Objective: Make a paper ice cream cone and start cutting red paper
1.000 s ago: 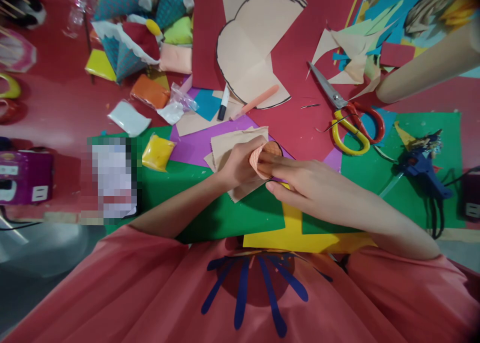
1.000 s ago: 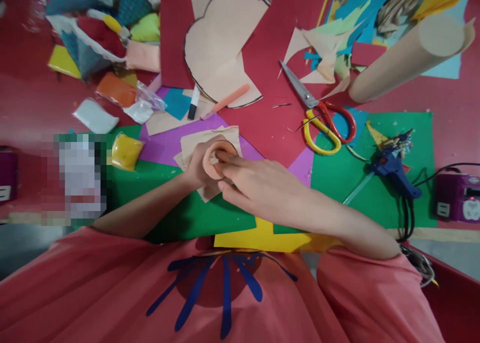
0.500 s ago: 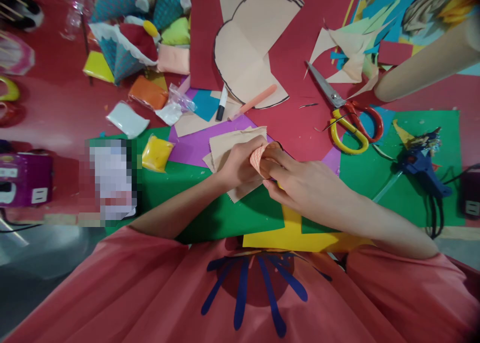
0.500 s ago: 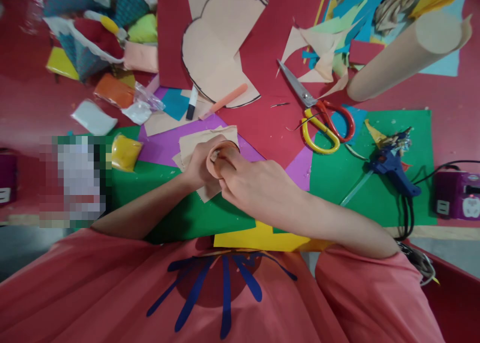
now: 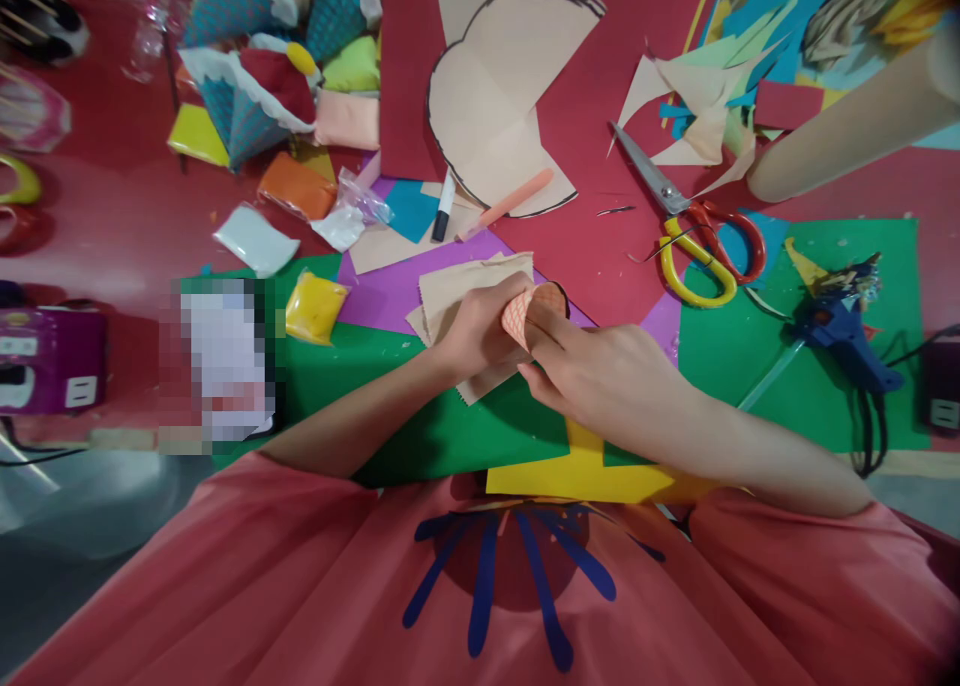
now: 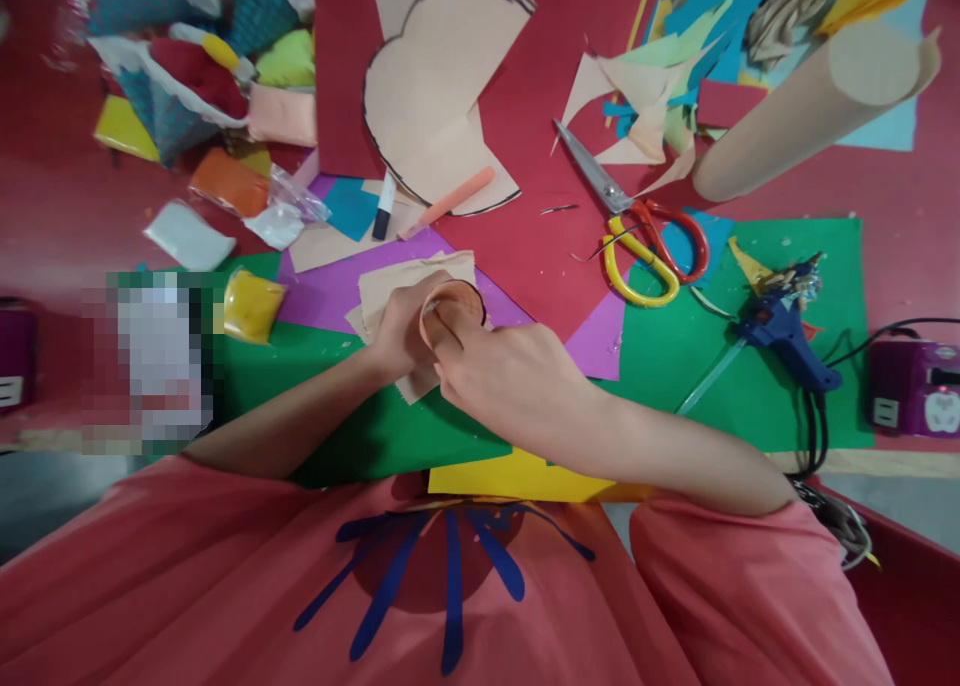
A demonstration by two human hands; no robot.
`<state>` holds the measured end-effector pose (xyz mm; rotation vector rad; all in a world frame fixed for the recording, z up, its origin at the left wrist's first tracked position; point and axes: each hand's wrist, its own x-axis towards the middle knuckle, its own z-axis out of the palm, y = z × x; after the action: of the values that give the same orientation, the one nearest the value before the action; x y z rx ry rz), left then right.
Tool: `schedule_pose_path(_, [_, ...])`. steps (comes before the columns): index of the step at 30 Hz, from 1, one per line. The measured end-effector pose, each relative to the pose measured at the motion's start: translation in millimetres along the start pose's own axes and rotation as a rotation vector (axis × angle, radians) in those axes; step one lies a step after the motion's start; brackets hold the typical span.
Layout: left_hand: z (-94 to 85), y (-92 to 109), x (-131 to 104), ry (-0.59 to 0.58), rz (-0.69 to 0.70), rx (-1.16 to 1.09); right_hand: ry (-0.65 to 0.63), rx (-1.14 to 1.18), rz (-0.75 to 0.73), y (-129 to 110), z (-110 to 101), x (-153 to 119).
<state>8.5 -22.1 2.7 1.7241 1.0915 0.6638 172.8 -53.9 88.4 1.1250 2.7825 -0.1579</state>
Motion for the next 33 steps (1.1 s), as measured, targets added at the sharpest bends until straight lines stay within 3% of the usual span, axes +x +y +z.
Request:
schedule_pose_path(11, [-0.2,1,3,0.112,0.153,-0.091,0.093,0.124,-0.019,11,5,8])
schedule_pose_path(17, [-7.8,-7,5,0.230,0.006,-0.140,0.274,0.201,-0.018,29,-14,-2])
schedule_pose_path(19, [-9.7,-8,5,0.282,-0.070,-0.151,0.235,0.230,-0.064,33,-17,-3])
schedule_pose_path(21, [-10.5,-6,5,0.315,-0.120,-0.161,0.112,0.237,-0.173,33,-12,-1])
schedule_pose_path(23, [-10.6,-2,4,0.338,-0.150,-0.164,-0.001,0.227,-0.303,29,0,4])
schedule_pose_path(25, [-10.6,0,4,0.388,-0.202,-0.168,-0.017,0.246,-0.400,24,15,9])
schedule_pose_path(29, [-11.8,0,7,0.472,-0.287,-0.187,-0.001,0.255,-0.384,17,36,13])
schedule_pose_path(33, [-13.5,-3,11,0.521,-0.280,-0.228,-0.057,0.220,-0.356,16,39,13])
